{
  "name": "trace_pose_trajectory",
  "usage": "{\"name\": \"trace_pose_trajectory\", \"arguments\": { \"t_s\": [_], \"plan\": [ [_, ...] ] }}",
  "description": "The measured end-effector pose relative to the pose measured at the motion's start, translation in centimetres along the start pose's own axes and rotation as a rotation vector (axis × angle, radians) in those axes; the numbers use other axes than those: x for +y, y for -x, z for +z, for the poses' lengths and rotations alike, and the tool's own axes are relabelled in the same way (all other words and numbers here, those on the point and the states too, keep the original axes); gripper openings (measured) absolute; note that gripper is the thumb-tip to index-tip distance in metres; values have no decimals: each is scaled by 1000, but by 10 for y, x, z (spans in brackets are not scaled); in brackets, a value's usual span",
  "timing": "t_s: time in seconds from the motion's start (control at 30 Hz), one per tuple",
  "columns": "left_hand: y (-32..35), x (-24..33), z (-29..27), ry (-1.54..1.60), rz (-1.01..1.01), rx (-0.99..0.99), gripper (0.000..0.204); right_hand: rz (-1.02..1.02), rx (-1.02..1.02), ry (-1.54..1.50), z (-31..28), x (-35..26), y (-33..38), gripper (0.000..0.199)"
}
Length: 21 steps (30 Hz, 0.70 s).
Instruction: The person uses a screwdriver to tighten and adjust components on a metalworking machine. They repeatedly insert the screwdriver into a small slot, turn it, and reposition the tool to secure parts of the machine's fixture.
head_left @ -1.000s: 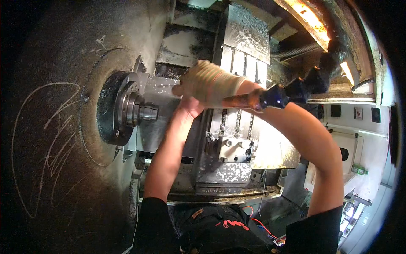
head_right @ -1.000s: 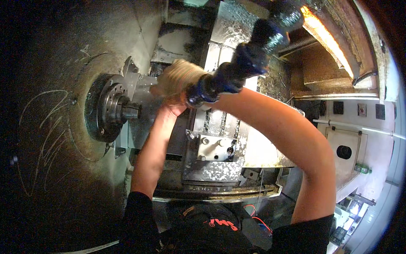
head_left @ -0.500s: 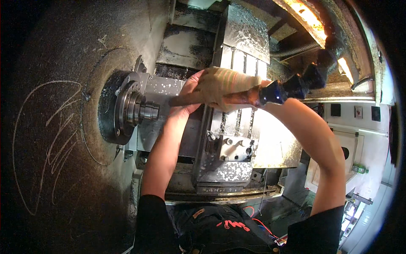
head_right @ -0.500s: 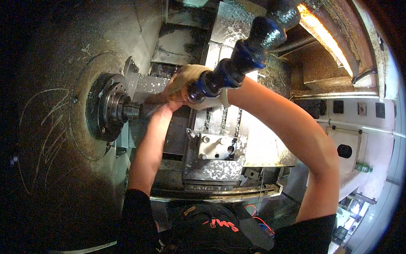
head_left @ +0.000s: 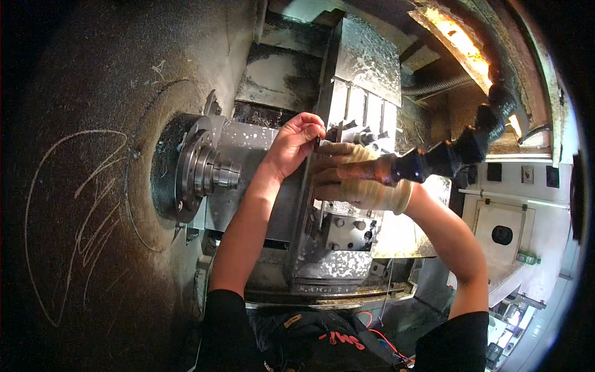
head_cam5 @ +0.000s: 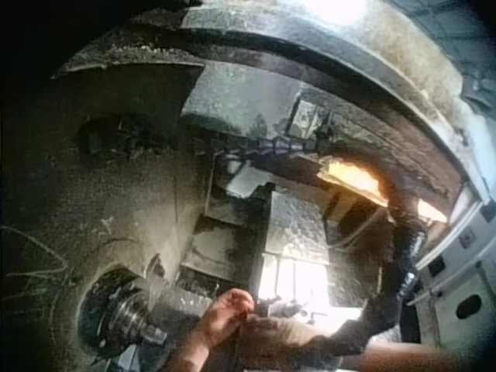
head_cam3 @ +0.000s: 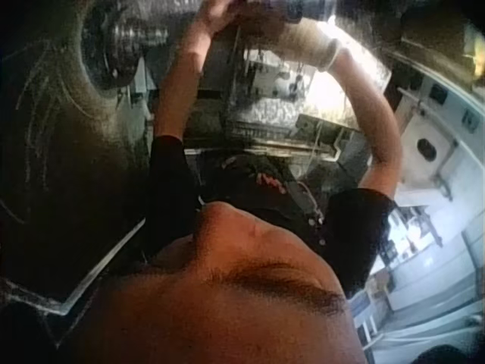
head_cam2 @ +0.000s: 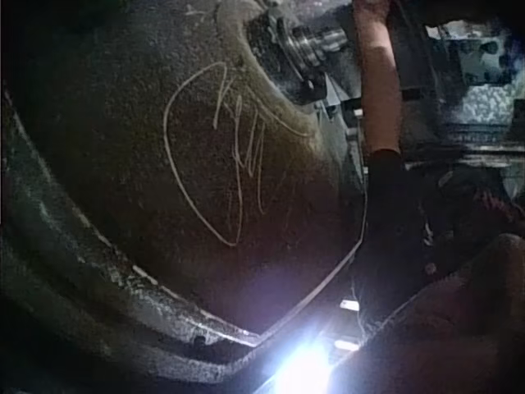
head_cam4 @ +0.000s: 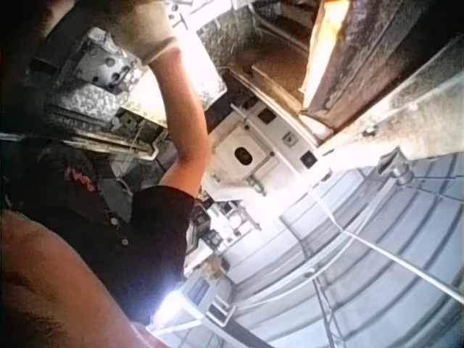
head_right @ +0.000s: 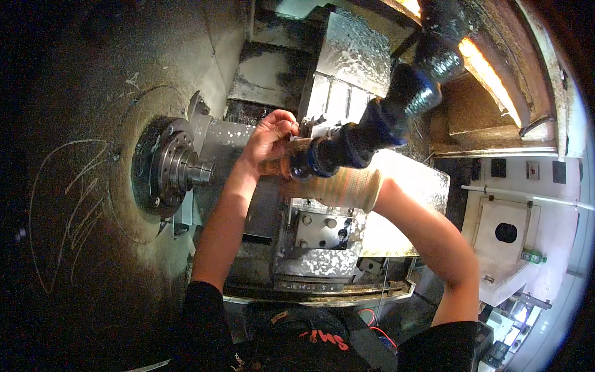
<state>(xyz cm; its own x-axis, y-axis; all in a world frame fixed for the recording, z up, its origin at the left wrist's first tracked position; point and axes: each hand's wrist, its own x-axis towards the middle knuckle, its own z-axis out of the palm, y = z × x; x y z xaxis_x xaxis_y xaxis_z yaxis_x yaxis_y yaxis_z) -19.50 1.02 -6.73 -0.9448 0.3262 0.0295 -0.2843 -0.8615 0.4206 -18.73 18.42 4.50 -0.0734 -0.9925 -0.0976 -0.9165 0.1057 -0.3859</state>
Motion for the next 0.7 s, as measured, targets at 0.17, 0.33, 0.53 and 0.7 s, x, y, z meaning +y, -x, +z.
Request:
{"name": "trace_pose_trajectory", "arguments": {
  "t_s": [0.17, 0.33, 0.53, 0.7],
  "plan": [
    [2, 2, -5, -1, 6, -29, 12, 119, 197, -652, 2, -4, -8, 34],
    [1, 2, -4, 32, 24, -70, 14, 239, 266, -162, -18, -26, 2, 36],
    [3, 0, -3, 53, 5, -53, 14, 244, 329, -3, -6, -23, 10, 43],
    [3, 0, 0, 51, -21, -36, 11, 199, 320, -66, -1, -23, 12, 41]
  ]
}}
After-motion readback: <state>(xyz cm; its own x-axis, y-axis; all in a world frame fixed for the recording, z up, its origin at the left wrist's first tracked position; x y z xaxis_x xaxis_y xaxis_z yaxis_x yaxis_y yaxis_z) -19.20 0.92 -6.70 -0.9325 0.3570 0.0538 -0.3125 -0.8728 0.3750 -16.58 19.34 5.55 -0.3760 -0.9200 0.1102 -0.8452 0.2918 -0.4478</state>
